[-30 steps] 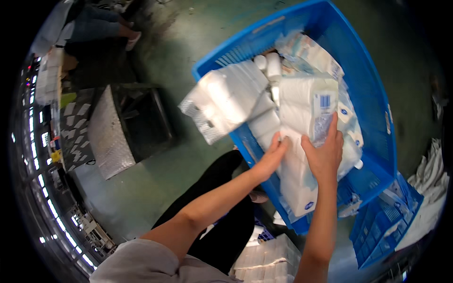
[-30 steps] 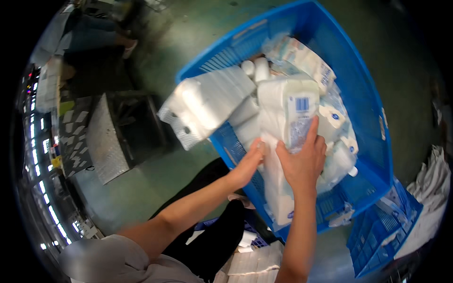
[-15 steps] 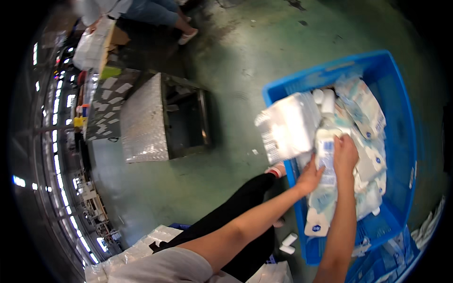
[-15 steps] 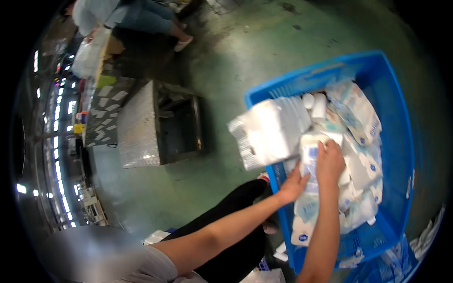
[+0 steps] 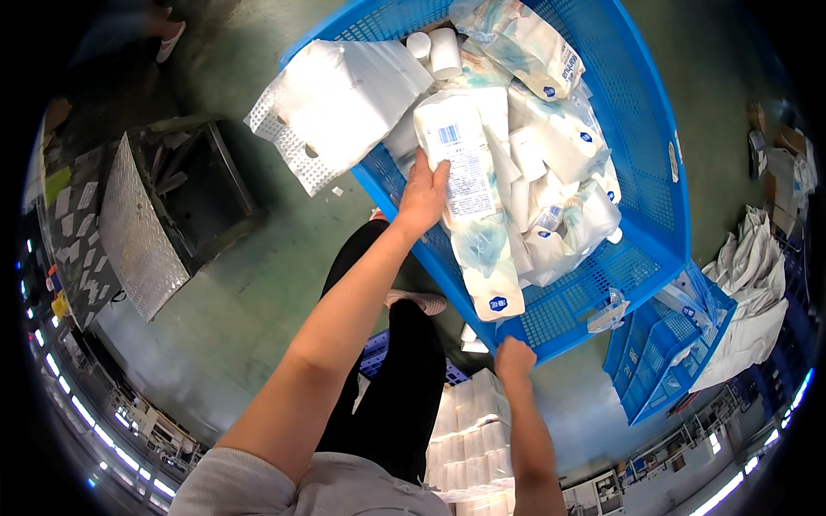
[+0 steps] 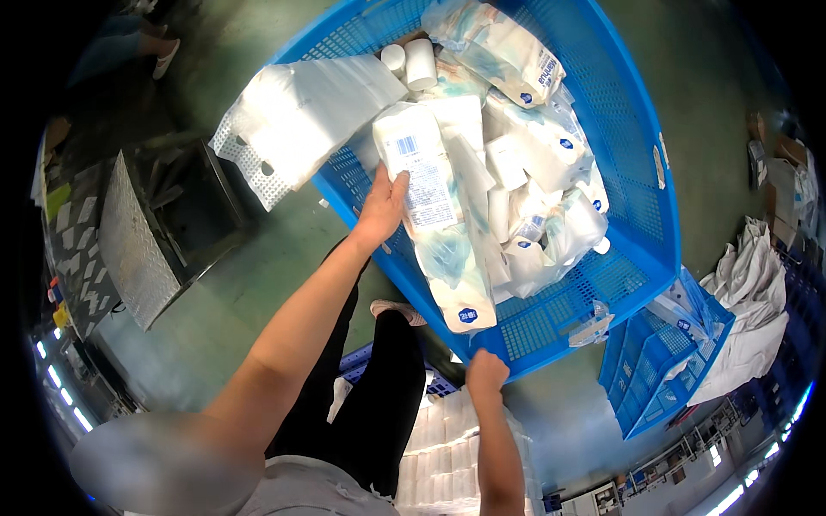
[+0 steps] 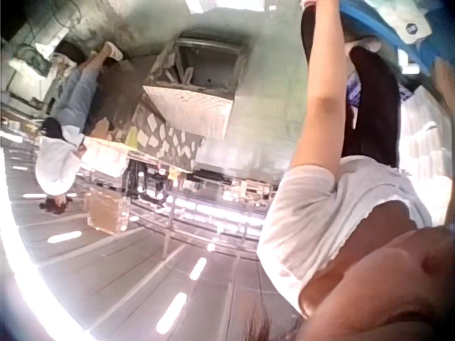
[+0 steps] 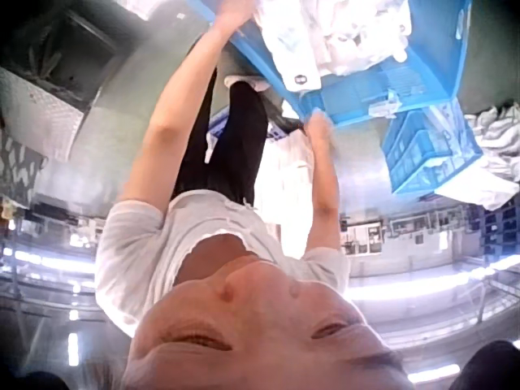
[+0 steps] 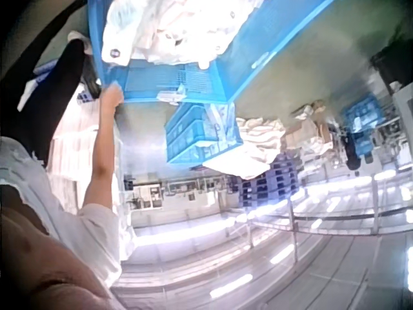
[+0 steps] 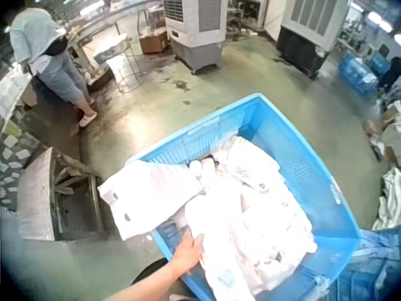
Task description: The person picks up packaged paper rolls and loose paper tubes from a large blue crate and places them into a sorting area on the floor and onto a plastic pallet.
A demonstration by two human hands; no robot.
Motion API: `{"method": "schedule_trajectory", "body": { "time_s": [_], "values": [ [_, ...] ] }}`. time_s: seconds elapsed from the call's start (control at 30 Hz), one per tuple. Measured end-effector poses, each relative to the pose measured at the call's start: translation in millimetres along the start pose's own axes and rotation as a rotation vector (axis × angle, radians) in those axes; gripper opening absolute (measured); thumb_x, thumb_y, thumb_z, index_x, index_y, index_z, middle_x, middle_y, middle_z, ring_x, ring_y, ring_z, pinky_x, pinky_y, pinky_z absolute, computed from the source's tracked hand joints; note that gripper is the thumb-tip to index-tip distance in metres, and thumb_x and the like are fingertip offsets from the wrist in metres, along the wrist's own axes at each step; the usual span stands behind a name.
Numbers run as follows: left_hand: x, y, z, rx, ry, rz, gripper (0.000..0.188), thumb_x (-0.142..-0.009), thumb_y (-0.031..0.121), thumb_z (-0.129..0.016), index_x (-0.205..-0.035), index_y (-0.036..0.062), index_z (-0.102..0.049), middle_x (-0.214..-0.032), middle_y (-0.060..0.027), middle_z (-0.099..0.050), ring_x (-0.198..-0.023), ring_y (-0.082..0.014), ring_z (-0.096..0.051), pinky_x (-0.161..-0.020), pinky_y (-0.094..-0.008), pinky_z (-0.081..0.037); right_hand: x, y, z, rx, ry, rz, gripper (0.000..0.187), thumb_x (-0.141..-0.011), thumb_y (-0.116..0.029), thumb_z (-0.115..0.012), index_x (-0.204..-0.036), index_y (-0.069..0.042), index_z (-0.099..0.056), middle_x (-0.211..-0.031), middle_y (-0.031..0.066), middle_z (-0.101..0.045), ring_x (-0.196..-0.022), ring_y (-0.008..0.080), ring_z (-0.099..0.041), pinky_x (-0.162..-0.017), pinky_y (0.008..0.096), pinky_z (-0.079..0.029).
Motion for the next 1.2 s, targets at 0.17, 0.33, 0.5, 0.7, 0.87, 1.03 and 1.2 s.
{"method": "schedule_trajectory", "body": {
  "time_s": [0.17, 0.33, 0.5, 0.7, 0.87, 1.03, 1.2],
  "values": [
    [56.3, 85.5, 16.8, -0.622, 0.189, -0.573, 0.048, -0.078, 0.002, -0.054, -0.124, -0.0007, -0.042, -0.112, -0.0206, -0.051, -0.097, -0.0359, -0.053, -0.083, -0.0388, -0.046, -20.0, -62.0, 140.9, -0.372, 0.467, 0.276, 0.035, -0.075, -0.024, -0.065, -0.1, -0.002, -0.055, -0.107, 0.0141, -0.055, -0.097, 0.0325, -0.052, -0.073, 0.0409, -0.046],
    [91.2, 67.0, -49.0, -0.905, -0.452, -0.9, 0.045, -0.066, 0.002, -0.06, -0.11, 0.0074, -0.053, -0.121, -0.0111, -0.046, -0.096, -0.0263, -0.051, -0.078, -0.0346, -0.046, -92.4, -126.0, 150.4, -0.322, 0.44, 0.329, 0.063, -0.065, -0.009, -0.066, -0.119, 0.004, -0.036, -0.107, 0.0206, -0.048, -0.095, 0.0365, -0.051, -0.074, 0.0413, -0.049],
    [97.1, 73.5, -59.9, -1.132, -0.593, -1.121, 0.031, -0.072, 0.012, -0.059, -0.103, 0.0104, -0.053, -0.115, -0.0071, -0.045, -0.096, -0.0209, -0.048, -0.073, -0.0306, -0.045, -91.9, -118.4, 145.9, -0.244, 0.438, 0.361, 0.063, -0.059, -0.001, -0.069, -0.114, 0.005, -0.039, -0.097, 0.0171, -0.048, -0.09, 0.0323, -0.054, -0.066, 0.0355, -0.052],
    [103.0, 59.4, -77.6, -1.279, -0.644, -1.12, 0.027, -0.065, 0.007, -0.06, -0.091, 0.0067, -0.055, -0.098, -0.0045, -0.047, -0.088, -0.0194, -0.049, -0.068, -0.0277, -0.048, -99.4, -97.3, 136.3, -0.192, 0.276, 0.384, 0.046, -0.064, -0.001, -0.064, -0.108, 0.003, -0.049, -0.086, 0.0181, -0.056, -0.081, 0.0333, -0.061, -0.066, 0.0356, -0.053],
    [107.6, 62.5, -56.4, -1.201, -0.721, -1.095, 0.016, -0.064, 0.007, -0.059, -0.079, 0.0063, -0.054, -0.081, -0.0043, -0.05, -0.078, -0.0195, -0.054, -0.058, -0.0297, -0.049, -132.3, -65.2, 143.0, -0.39, 0.307, 0.284, 0.023, -0.07, -0.003, -0.055, -0.091, -0.001, -0.065, -0.079, 0.0209, -0.062, -0.076, 0.0367, -0.062, -0.071, 0.0416, -0.05],
    [122.4, 74.7, -33.0, -1.022, -0.808, -0.992, 0.017, -0.062, 0.005, -0.058, -0.077, 0.0056, -0.05, -0.075, -0.0062, -0.049, -0.071, -0.0211, -0.055, -0.054, -0.0311, -0.048, -165.5, 67.7, 101.6, -0.505, 0.452, -0.046, 0.025, -0.071, -0.005, -0.052, -0.091, -0.003, -0.068, -0.091, 0.022, -0.063, -0.086, 0.0383, -0.06, -0.077, 0.0437, -0.048],
    [119.6, 126.5, -75.8, -0.752, -0.665, -1.068, 0.018, -0.062, 0.003, -0.058, -0.078, 0.0031, -0.05, -0.081, -0.0096, -0.051, -0.078, -0.0234, -0.054, -0.061, -0.0315, -0.05, -169.0, 72.4, 92.5, -0.564, 0.253, -0.194, 0.034, -0.073, -0.005, -0.052, -0.105, -0.003, -0.063, -0.101, 0.0205, -0.062, -0.095, 0.0343, -0.059, -0.082, 0.0403, -0.046]
  ]
}}
Point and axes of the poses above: each hand's wrist, its own x-axis away from the middle knuckle, its own z-axis out of the back of the hand, y = z × x, the point moved 8 cm from there along -x, towards the middle knuckle
